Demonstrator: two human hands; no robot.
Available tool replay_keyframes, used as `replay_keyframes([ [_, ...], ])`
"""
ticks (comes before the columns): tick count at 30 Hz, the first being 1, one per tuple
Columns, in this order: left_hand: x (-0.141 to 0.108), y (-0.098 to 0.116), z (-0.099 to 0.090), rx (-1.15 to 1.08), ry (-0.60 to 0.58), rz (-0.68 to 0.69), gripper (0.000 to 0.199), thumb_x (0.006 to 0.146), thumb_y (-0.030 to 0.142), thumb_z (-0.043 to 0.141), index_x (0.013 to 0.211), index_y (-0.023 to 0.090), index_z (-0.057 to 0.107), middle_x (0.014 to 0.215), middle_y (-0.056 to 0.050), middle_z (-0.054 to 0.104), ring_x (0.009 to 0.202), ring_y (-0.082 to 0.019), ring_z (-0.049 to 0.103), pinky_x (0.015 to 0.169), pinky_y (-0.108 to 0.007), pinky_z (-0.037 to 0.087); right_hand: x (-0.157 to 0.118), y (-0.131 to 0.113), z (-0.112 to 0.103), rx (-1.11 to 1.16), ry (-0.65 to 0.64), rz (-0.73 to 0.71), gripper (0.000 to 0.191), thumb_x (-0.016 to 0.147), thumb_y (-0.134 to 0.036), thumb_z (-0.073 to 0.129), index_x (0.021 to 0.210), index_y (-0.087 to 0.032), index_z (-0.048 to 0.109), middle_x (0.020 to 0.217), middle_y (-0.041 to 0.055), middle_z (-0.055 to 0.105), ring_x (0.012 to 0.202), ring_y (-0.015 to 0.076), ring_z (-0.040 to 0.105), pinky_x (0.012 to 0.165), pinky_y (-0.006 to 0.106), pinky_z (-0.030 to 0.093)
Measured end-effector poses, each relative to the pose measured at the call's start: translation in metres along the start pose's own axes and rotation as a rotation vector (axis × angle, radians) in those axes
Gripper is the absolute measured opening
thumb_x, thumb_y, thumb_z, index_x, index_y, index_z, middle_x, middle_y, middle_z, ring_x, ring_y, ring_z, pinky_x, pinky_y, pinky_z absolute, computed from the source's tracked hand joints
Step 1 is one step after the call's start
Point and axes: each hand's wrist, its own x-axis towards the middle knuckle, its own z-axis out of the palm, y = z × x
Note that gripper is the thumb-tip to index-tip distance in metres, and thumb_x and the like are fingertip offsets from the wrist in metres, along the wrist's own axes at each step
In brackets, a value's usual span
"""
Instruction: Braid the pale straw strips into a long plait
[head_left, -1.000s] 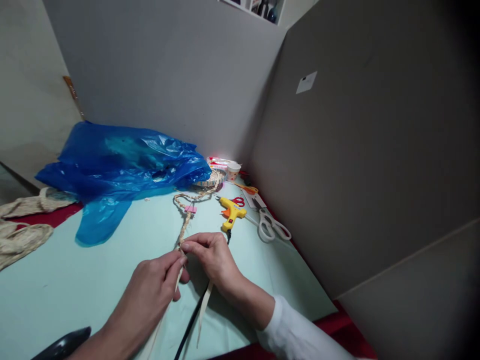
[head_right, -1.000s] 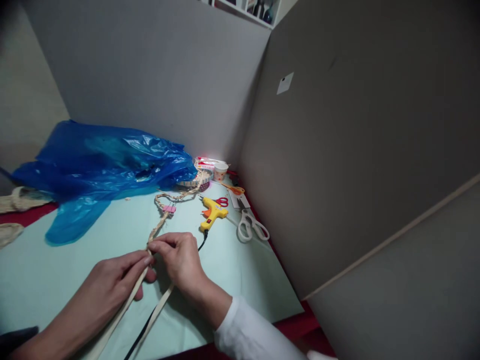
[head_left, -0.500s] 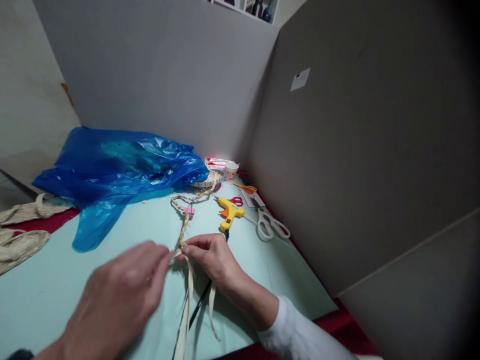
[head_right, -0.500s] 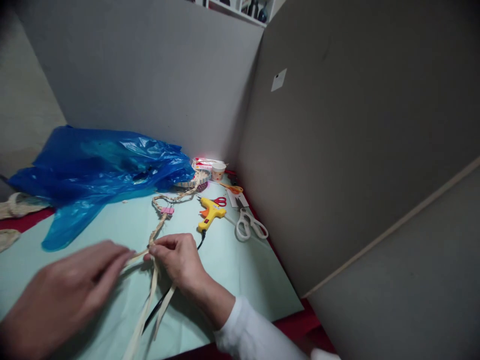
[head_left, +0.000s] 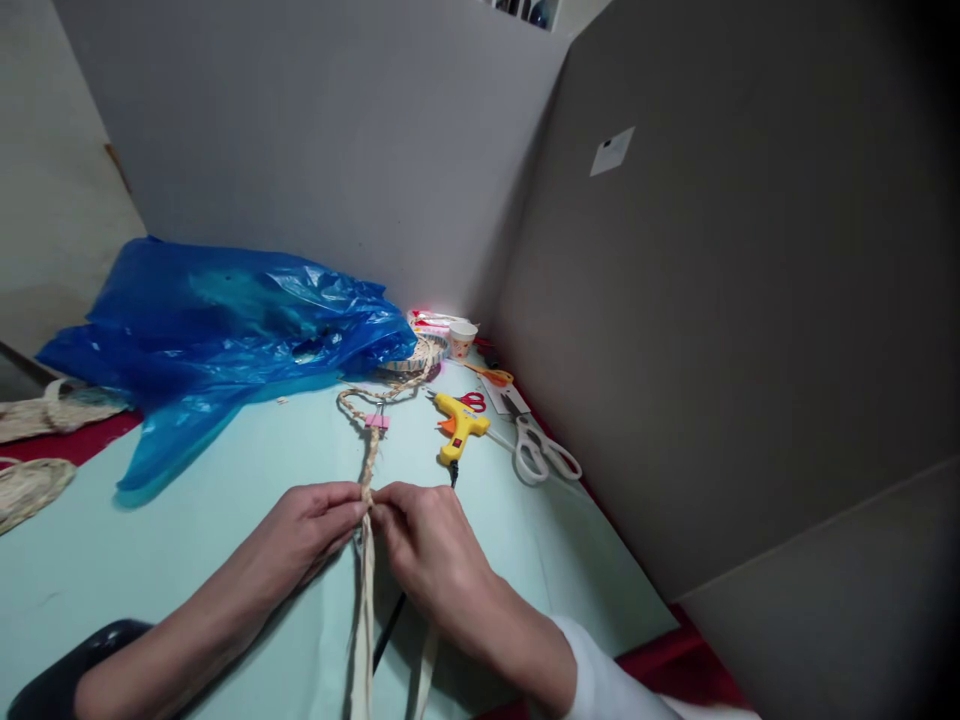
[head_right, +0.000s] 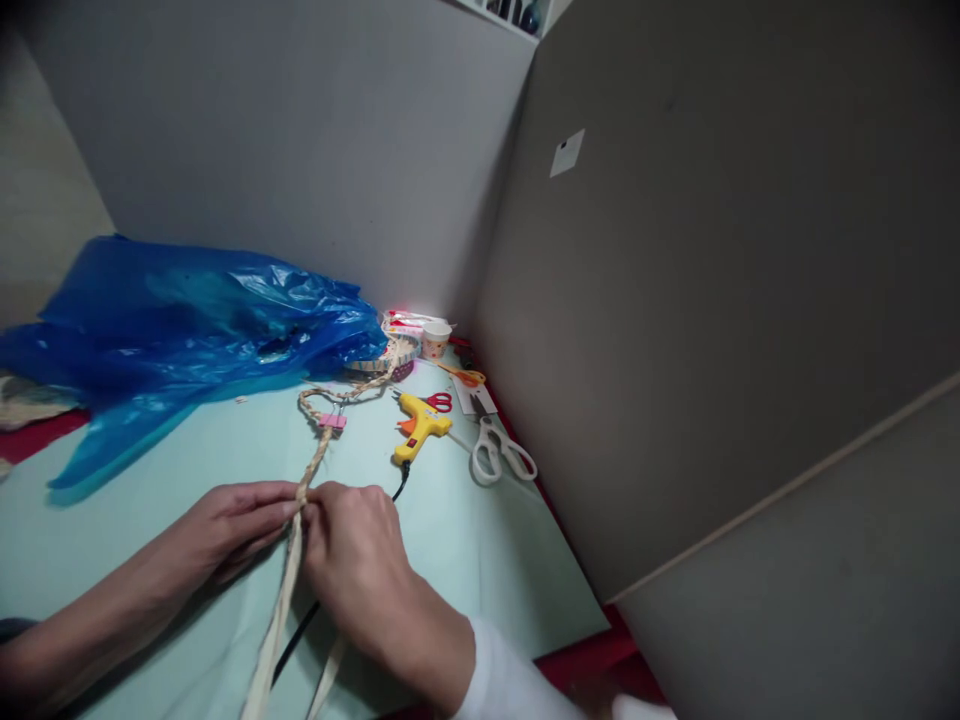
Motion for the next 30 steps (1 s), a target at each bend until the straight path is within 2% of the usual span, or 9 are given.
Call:
replay_keyframes([
  [6, 0.000, -0.009, -0.002, 0.151, 0.053, 0.067, 0.029, 0.077, 0.039, 0.068, 0.059, 0.019, 0.059, 0.050, 0.007, 0.045, 0.050, -0.010, 0.036, 0.051, -0.023, 0.025, -0.011, -0.005, 0.005, -0.434, 0.037, -0.104, 0.009, 0.091, -0.021, 0.057, 0.088, -0.018, 0.065, 0.080, 0.0069, 0.075, 0.062, 0.0190, 0.065, 0.054, 0.031, 0.023],
  [9, -0.002, -0.010, -0.002, 0.183, 0.081, 0.116, 0.028, 0.077, 0.035, 0.064, 0.055, 0.019, 0.059, 0.055, 0.004, 0.053, 0.056, -0.012, 0.044, 0.056, -0.024, 0.032, -0.016, -0.006, 0.006, -0.523, 0.079, -0.177, 0.004, 0.083, -0.018, 0.061, 0.087, -0.019, 0.061, 0.075, 0.0044, 0.072, 0.060, 0.0199, 0.063, 0.051, 0.032, 0.020],
  [12, -0.003, -0.010, -0.001, 0.160, 0.115, 0.111, 0.021, 0.072, 0.034, 0.066, 0.059, 0.019, 0.062, 0.058, 0.002, 0.060, 0.057, -0.013, 0.048, 0.057, -0.024, 0.035, -0.022, -0.009, 0.010, -0.638, 0.232, -0.286, 0.012, 0.078, -0.009, 0.060, 0.083, -0.020, 0.058, 0.069, 0.0029, 0.066, 0.058, 0.0204, 0.060, 0.049, 0.033, 0.020],
  [15, -0.003, -0.010, 0.001, 0.139, 0.102, 0.062, 0.027, 0.072, 0.043, 0.069, 0.062, 0.020, 0.061, 0.042, 0.007, 0.047, 0.044, -0.011, 0.038, 0.048, -0.023, 0.029, -0.026, -0.009, 0.019, -0.721, 0.392, -0.411, 0.016, 0.078, -0.003, 0.057, 0.083, -0.018, 0.058, 0.067, 0.0027, 0.062, 0.058, 0.0202, 0.057, 0.048, 0.033, 0.026],
  [18, -0.003, -0.006, 0.002, 0.070, 0.074, 0.017, 0.032, 0.071, 0.049, 0.071, 0.067, 0.018, 0.064, 0.044, 0.008, 0.045, 0.041, -0.008, 0.032, 0.045, -0.022, 0.023, -0.026, -0.009, 0.033, -0.758, 0.516, -0.530, 0.014, 0.084, -0.002, 0.054, 0.085, -0.014, 0.060, 0.066, 0.0034, 0.059, 0.056, 0.0193, 0.053, 0.050, 0.032, 0.032],
  [21, -0.005, -0.003, 0.001, -0.031, 0.040, -0.010, 0.034, 0.068, 0.048, 0.076, 0.075, 0.015, 0.070, 0.055, 0.004, 0.057, 0.047, -0.010, 0.043, 0.048, -0.023, 0.030, -0.029, -0.011, 0.047, -0.781, 0.564, -0.600, 0.019, 0.087, -0.001, 0.046, 0.088, -0.010, 0.063, 0.067, 0.0069, 0.060, 0.057, 0.0199, 0.053, 0.052, 0.032, 0.037],
  [24, -0.006, -0.003, -0.005, -0.049, 0.028, 0.012, 0.028, 0.069, 0.041, 0.077, 0.078, 0.015, 0.073, 0.072, -0.004, 0.073, 0.066, -0.018, 0.062, 0.064, -0.028, 0.044, -0.035, -0.017, 0.047, -0.722, 0.487, -0.643, 0.019, 0.090, -0.008, 0.046, 0.089, -0.010, 0.065, 0.071, 0.0092, 0.063, 0.062, 0.0218, 0.057, 0.056, 0.033, 0.043],
  [27, -0.008, -0.002, -0.012, -0.017, 0.011, 0.040, 0.026, 0.073, 0.041, 0.075, 0.081, 0.016, 0.073, 0.076, -0.004, 0.075, 0.073, -0.022, 0.065, 0.070, -0.031, 0.046, -0.036, -0.024, 0.025, -0.403, 0.325, -0.558, 0.024, 0.097, -0.032, 0.051, 0.096, -0.014, 0.067, 0.085, 0.0089, 0.071, 0.073, 0.0213, 0.064, 0.067, 0.033, 0.049],
  [30, -0.011, -0.001, -0.017, -0.002, -0.055, 0.112, 0.025, 0.079, 0.042, 0.072, 0.081, 0.017, 0.074, 0.082, -0.004, 0.074, 0.080, -0.022, 0.064, 0.074, -0.031, 0.045, -0.024, -0.026, -0.003, -0.076, 0.220, -0.169, 0.025, 0.100, -0.034, 0.049, 0.109, -0.018, 0.066, 0.099, 0.0082, 0.073, 0.087, 0.0193, 0.067, 0.078, 0.030, 0.050],
])
